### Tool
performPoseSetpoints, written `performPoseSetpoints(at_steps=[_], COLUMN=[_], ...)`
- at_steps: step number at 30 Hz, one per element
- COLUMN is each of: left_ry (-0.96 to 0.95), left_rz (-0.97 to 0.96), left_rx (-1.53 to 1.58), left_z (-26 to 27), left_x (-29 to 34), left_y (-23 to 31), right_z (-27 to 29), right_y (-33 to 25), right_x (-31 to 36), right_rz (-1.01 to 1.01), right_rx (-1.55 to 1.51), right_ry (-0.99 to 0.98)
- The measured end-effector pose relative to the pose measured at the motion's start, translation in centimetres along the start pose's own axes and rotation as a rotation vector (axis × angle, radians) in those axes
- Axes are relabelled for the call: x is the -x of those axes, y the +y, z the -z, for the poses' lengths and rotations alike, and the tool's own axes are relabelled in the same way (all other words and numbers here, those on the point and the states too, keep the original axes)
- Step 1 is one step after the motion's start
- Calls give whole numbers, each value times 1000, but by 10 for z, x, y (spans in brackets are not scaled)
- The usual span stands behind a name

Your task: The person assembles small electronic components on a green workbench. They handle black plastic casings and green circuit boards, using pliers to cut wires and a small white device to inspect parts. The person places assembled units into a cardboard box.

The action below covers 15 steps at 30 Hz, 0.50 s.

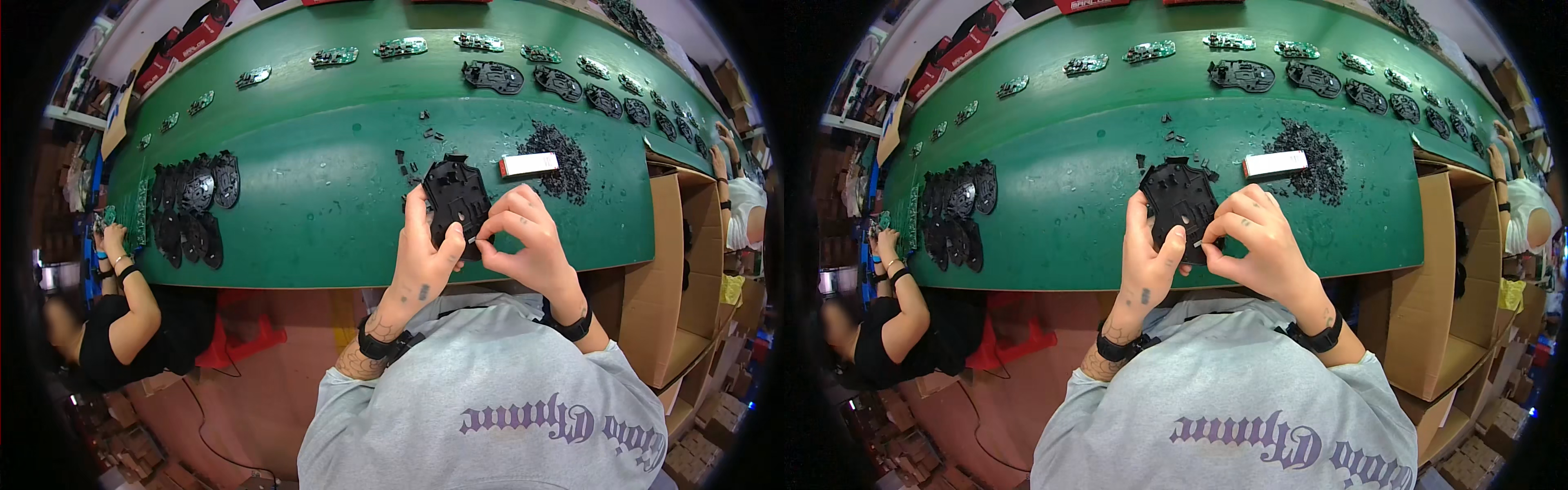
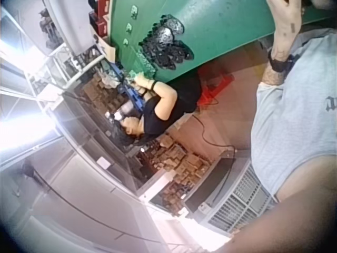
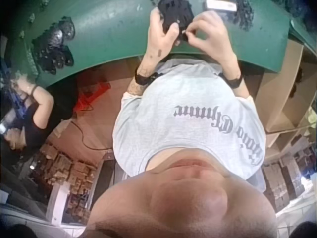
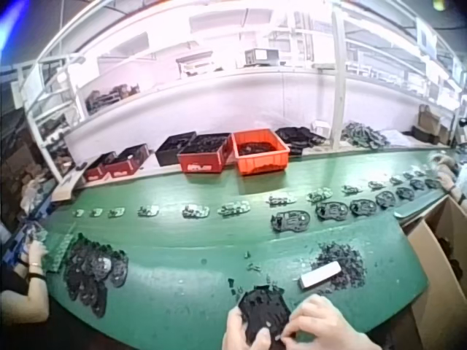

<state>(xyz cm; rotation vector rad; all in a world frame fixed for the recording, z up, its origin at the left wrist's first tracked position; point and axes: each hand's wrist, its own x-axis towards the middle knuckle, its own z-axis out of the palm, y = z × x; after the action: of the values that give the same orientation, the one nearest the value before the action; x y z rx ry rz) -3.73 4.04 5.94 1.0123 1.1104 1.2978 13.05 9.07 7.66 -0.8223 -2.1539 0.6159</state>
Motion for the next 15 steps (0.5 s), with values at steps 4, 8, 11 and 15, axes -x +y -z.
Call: performPoseSetpoints(at_steps=[4, 8, 11, 15], left_ry=[-14, 2, 24, 34], left_rz=[-1, -3, -2, -1], left_rx=[-1, 0, 26, 87], left_z=[1, -1, 0, 3], left_x=[0, 1, 0, -1], left_y=[-1, -1, -3, -5], right_z=[1, 6, 10, 9], right_y=[-1, -2, 2, 13], right_x=[0, 1, 3, 12], right_rz=[-2, -27, -79, -323], right_rx=[9, -5, -58, -308], right_ry=[5, 19, 59, 126])
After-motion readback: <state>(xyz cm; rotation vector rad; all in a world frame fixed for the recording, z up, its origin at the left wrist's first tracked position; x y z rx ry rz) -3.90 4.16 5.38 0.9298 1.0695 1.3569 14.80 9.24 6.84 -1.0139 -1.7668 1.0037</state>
